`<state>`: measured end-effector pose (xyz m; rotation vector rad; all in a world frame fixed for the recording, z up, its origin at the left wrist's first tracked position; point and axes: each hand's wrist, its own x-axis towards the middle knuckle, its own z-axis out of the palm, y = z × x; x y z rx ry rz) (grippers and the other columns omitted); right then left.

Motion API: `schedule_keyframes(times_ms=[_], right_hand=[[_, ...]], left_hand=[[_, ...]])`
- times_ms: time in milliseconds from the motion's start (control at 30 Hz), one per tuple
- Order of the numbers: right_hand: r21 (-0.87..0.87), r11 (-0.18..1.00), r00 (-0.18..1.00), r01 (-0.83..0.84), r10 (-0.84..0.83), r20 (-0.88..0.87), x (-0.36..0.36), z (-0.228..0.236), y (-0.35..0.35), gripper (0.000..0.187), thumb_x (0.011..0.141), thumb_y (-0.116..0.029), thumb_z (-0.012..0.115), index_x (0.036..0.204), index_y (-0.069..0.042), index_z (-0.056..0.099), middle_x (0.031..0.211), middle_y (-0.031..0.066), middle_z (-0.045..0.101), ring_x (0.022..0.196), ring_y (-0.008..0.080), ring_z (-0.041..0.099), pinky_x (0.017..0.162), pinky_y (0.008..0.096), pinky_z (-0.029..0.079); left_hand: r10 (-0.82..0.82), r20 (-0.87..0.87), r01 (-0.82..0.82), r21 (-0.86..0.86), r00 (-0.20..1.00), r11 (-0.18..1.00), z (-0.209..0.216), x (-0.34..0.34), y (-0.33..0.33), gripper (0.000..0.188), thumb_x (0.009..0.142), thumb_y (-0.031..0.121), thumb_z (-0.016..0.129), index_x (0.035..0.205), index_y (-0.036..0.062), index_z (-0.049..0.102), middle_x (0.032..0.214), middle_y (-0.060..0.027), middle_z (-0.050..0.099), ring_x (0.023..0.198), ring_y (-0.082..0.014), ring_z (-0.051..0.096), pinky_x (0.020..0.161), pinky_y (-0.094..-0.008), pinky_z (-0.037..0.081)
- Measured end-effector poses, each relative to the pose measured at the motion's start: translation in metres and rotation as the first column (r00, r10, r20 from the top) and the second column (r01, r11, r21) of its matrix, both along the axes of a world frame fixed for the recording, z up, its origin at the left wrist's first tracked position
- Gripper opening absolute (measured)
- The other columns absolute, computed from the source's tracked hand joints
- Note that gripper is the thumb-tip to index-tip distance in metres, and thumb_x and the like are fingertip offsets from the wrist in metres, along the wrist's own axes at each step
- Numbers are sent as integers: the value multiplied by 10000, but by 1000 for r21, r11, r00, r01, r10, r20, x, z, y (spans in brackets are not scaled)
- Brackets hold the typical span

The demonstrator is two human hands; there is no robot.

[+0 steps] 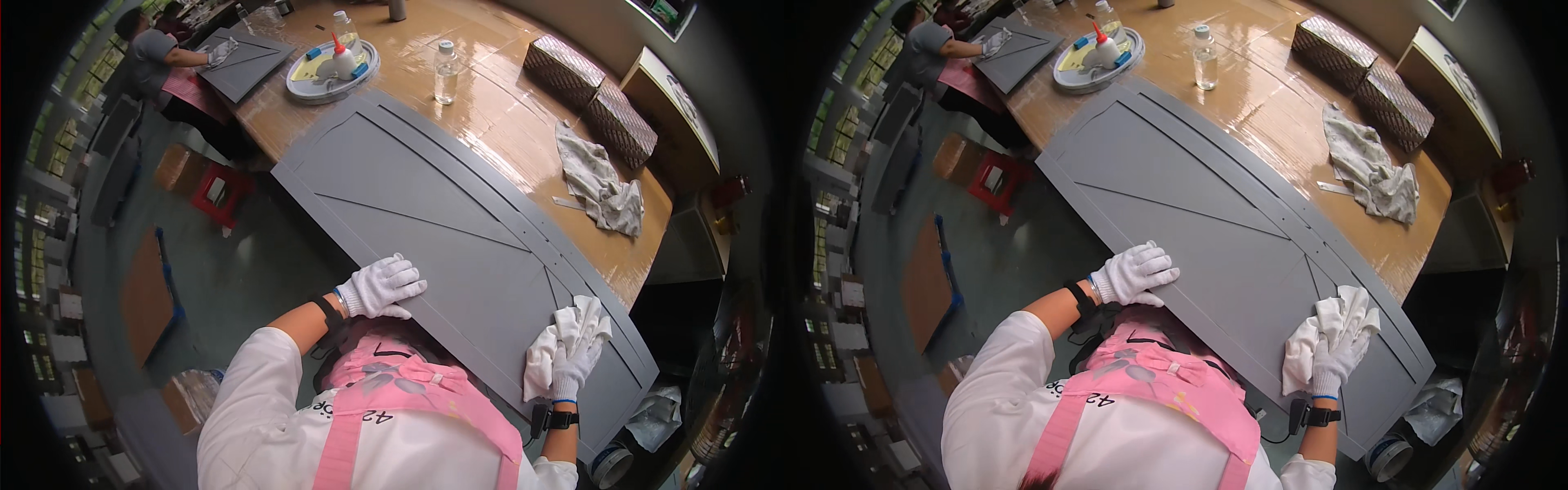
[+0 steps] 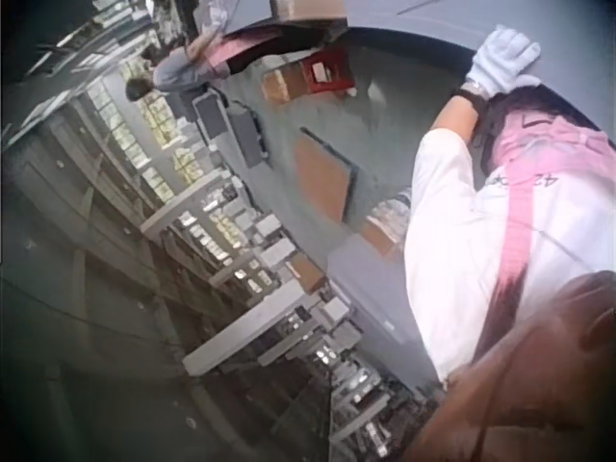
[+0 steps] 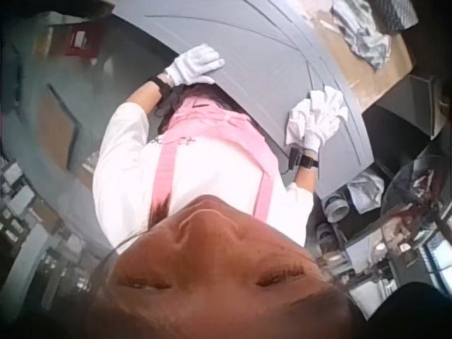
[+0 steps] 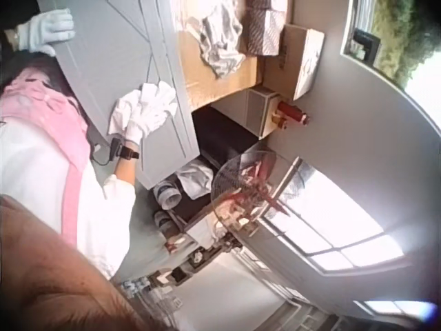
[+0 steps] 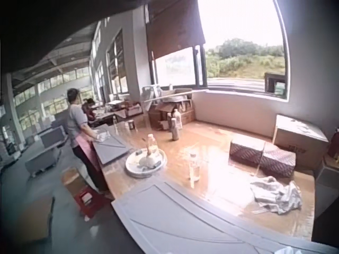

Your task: Wiping and finishing a furniture panel with a cloth and a sanding block.

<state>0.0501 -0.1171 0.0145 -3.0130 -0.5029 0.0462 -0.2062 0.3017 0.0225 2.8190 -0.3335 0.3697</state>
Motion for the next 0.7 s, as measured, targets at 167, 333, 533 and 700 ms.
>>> schedule_keyframes(times_ms=[167,333,533,700], right_hand=[[38,989,986,141,-144,81,-8,-13,16,820,862,-301,665,1556,-101,277,1529,284,311,1399,436,322,1166,433,291],[13,965,964,263,-262,-44,-38,11,113,802,887,-291,647,1563,-116,252,1494,294,330,1364,453,342,1148,464,307],[-66,996,998,56,-58,-26,-95,12,255,823,873,-399,656,1541,-69,307,1526,305,287,1414,460,276,1181,473,245],[-51,921,921,-387,389,39,-143,32,365,815,825,-390,688,1492,-35,382,1493,311,331,1407,498,265,1186,543,204]], left_hand=[[483,-53,-462,221,874,859,-25,-71,111,813,893,665,470,1486,111,425,1536,-150,394,1446,-357,326,1210,-538,175],[711,40,-704,188,702,684,-36,-115,233,741,968,589,438,1513,92,378,1569,-166,342,1465,-372,277,1212,-540,144],[762,-68,-765,-25,643,643,-42,-116,319,740,954,516,544,1514,69,357,1479,-209,436,1381,-404,387,1158,-489,298],[747,-131,-757,-174,652,630,-39,-114,328,748,958,478,566,1527,60,321,1178,-204,559,1102,-392,536,941,-468,468]])
